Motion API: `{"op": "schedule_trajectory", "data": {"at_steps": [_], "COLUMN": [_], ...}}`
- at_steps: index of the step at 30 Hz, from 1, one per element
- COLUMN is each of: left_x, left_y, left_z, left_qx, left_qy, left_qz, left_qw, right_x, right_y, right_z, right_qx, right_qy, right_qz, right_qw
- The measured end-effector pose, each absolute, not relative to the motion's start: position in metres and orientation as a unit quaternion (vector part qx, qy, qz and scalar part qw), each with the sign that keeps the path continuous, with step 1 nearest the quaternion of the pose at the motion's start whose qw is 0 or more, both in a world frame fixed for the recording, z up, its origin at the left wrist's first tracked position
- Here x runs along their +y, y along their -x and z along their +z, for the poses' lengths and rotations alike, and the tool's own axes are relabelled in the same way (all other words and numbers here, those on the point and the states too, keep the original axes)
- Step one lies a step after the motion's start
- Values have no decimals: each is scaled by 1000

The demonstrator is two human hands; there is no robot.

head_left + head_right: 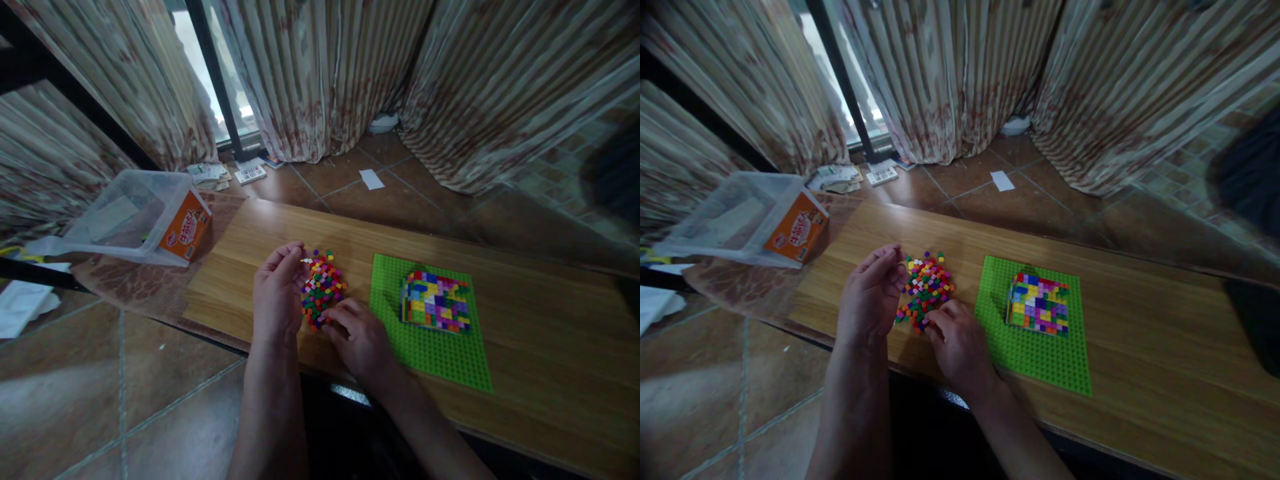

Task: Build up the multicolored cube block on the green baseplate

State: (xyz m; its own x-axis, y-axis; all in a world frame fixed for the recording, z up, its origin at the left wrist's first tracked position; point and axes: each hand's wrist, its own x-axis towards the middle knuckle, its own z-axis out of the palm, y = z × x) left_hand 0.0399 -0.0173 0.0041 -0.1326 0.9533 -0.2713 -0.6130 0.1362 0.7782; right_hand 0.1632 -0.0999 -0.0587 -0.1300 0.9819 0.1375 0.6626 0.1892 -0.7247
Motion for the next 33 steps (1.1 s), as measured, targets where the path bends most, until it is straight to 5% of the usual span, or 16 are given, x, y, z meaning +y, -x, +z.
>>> {"op": "schedule_trajectory", "data": {"at_steps": [14,33], "left_x": [-18,-18], "left_y": [-37,-38], "left_z": [4,4], "left_qx": [427,427], "left_qy": [-217,-214], "left_qz": [619,618], "left_qw": [622,624], "right_x": [-97,-96], "right_y": [-166,-166], "right_z": [-60,-59], "right_qx": [-685,-702], "right_qy": [582,628], "right_qz": [246,209], "right_qw": [362,262]}}
